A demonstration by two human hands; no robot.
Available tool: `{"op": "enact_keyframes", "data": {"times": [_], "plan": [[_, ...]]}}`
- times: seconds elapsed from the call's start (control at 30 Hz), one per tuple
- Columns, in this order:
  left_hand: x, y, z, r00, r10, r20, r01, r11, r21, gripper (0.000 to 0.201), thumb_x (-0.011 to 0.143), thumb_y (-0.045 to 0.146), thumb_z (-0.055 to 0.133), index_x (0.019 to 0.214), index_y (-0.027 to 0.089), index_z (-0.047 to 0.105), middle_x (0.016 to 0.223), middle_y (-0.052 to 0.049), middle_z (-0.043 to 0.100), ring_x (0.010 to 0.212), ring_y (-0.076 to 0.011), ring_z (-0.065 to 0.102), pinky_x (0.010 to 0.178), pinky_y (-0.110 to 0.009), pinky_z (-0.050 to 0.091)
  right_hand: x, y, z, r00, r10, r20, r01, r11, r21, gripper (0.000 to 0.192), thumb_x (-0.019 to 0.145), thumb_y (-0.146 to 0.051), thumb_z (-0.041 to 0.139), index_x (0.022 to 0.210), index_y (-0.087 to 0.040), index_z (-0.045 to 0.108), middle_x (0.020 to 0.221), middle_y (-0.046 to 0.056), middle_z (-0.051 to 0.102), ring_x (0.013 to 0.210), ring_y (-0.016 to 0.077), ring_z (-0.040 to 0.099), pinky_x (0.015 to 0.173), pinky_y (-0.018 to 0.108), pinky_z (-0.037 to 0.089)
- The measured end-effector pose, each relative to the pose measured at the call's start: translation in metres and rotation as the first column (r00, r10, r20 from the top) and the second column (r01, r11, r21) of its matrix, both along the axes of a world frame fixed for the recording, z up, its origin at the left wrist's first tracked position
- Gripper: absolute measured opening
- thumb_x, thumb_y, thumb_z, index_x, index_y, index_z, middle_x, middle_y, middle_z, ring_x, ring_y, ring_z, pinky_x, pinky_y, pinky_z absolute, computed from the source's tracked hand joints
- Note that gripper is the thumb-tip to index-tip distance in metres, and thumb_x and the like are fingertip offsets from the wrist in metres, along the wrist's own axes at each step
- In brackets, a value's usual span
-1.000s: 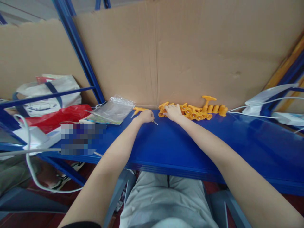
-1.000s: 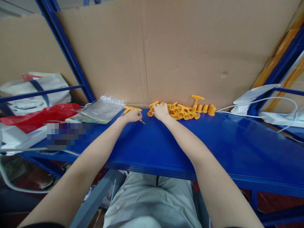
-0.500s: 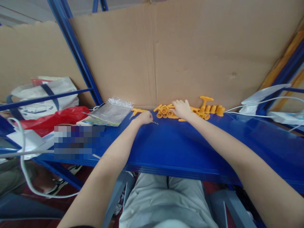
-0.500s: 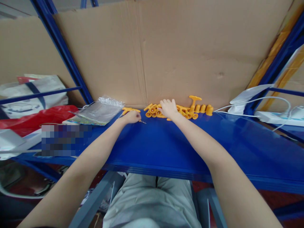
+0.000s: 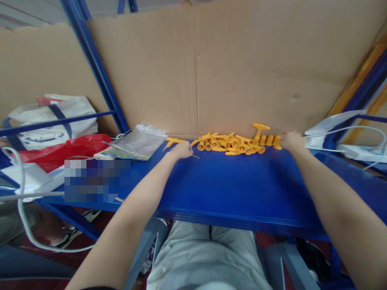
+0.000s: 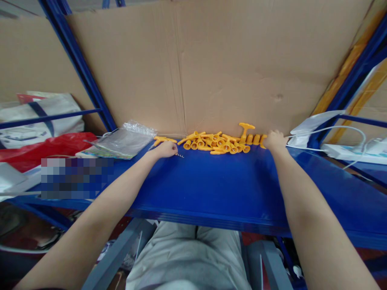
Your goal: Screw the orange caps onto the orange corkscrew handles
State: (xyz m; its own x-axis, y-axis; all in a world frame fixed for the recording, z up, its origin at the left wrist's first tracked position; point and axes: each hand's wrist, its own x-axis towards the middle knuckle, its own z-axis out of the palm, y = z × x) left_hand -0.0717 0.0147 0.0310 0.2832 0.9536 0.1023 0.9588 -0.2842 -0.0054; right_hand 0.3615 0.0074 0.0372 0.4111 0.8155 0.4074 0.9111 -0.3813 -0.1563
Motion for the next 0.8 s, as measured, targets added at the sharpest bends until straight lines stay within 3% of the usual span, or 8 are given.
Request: {"op": "enact_keyframes", "data": {"times": [0.17, 0.33, 0.47, 0.63, 0.8], "plan": [[0.001, -0.003, 0.001, 1.000, -0.002, 0.000, 0.002, 1.000, 0.006, 0.030, 0.080, 0.015, 0.052, 0.091, 0.016, 0.080, 0.091, -0.008, 0.079, 0.088, -0.0206, 0.072, 0.076, -0.023, 0.051, 0.029, -0.001, -0.029, 0.985, -0.011, -0.173, 0.013, 1.000, 0.015, 0.050, 0.078, -0.020, 0.067, 0.128, -0.025, 0.067, 0.122, 0.030, 0.068, 0.108, 0.0389, 0.068, 0.075, 0.047, 0.047], [0.002, -0.005, 0.003, 1.000, 0.000, 0.003, 0.000, 1.000, -0.009, 0.032, 0.082, 0.013, 0.050, 0.093, 0.014, 0.080, 0.096, -0.010, 0.079, 0.093, -0.0216, 0.072, 0.080, -0.024, 0.052, 0.031, -0.003, -0.037, 0.976, 0.050, -0.210, -0.044, 0.998, 0.035, 0.056, 0.084, -0.018, 0.063, 0.140, -0.022, 0.058, 0.138, 0.030, 0.059, 0.124, 0.0370, 0.061, 0.086, 0.046, 0.047], [0.003, -0.007, 0.004, 1.000, 0.002, 0.008, -0.002, 1.000, -0.016, 0.032, 0.082, 0.012, 0.050, 0.094, 0.014, 0.080, 0.097, -0.010, 0.079, 0.095, -0.0218, 0.072, 0.081, -0.025, 0.052, 0.021, -0.002, -0.034, 0.976, 0.104, -0.189, -0.098, 0.994, 0.042, 0.057, 0.084, -0.019, 0.064, 0.141, -0.022, 0.057, 0.140, 0.028, 0.058, 0.125, 0.0363, 0.060, 0.088, 0.046, 0.046], [0.004, -0.009, 0.006, 1.000, 0.004, -0.027, -0.004, 1.000, -0.005, 0.033, 0.083, 0.013, 0.050, 0.095, 0.013, 0.080, 0.095, -0.010, 0.078, 0.092, -0.0215, 0.072, 0.078, -0.024, 0.051, 0.003, -0.004, -0.021, 0.990, 0.008, -0.143, -0.010, 1.000, -0.012, 0.047, 0.088, -0.021, 0.061, 0.133, -0.008, 0.060, 0.127, 0.035, 0.062, 0.118, 0.0370, 0.062, 0.081, 0.043, 0.043], [0.003, -0.007, 0.004, 1.000, -0.004, -0.021, 0.004, 1.000, 0.000, 0.032, 0.082, 0.013, 0.051, 0.094, 0.013, 0.080, 0.094, -0.010, 0.078, 0.090, -0.0206, 0.071, 0.076, -0.023, 0.050, -0.014, -0.014, -0.005, 0.997, -0.059, -0.053, 0.054, 0.994, -0.095, 0.040, 0.097, -0.022, 0.044, 0.130, -0.004, 0.059, 0.124, 0.033, 0.064, 0.122, 0.0361, 0.062, 0.087, 0.041, 0.044]]}}
